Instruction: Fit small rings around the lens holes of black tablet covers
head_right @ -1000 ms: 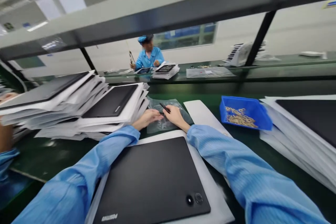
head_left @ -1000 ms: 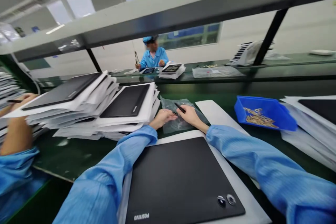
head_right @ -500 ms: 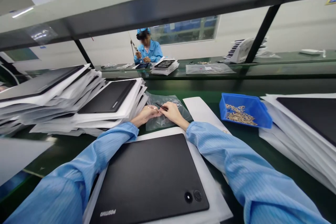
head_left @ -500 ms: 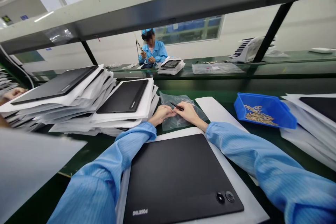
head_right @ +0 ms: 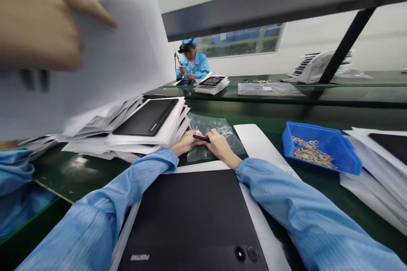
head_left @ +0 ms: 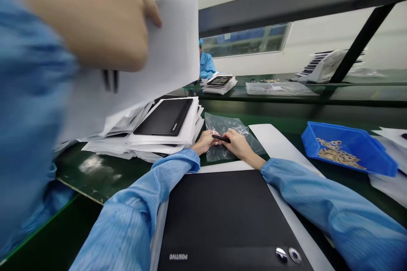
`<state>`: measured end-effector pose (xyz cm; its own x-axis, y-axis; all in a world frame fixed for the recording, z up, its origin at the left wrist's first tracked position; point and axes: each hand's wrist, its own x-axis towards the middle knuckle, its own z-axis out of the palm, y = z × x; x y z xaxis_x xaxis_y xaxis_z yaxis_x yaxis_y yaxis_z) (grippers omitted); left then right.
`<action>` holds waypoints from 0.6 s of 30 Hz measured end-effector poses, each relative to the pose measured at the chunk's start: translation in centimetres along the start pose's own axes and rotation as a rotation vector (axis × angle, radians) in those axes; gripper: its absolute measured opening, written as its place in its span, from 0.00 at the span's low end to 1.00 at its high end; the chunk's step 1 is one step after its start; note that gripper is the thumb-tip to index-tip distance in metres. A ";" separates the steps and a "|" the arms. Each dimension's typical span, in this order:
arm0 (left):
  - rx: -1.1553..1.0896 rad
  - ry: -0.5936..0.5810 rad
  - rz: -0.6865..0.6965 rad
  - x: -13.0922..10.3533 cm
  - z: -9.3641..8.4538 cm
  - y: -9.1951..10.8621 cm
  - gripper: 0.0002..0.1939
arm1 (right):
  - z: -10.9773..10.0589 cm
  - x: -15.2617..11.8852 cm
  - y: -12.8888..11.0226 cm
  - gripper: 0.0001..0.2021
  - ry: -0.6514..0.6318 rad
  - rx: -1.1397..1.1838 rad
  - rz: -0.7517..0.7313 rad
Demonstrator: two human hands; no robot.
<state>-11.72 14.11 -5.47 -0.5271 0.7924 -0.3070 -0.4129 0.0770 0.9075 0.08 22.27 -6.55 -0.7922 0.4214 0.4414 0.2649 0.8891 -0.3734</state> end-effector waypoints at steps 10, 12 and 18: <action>0.107 0.012 0.051 -0.8 0.1 0.3 0.15 | -0.4 0.3 -0.7 0.08 0.058 0.094 0.070; 0.137 0.016 0.069 -1.2 0.1 0.3 0.15 | -0.8 0.3 -0.9 0.08 0.101 0.141 0.113; 0.218 0.098 0.230 -1.8 0.6 0.5 0.17 | -3.9 1.4 -1.4 0.10 0.165 0.322 0.290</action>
<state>-10.56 13.04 -4.29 -0.6612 0.7431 -0.1034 -0.1117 0.0387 0.9930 0.73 22.29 -2.25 -0.6052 0.6908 0.3956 0.2576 0.6402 -0.7237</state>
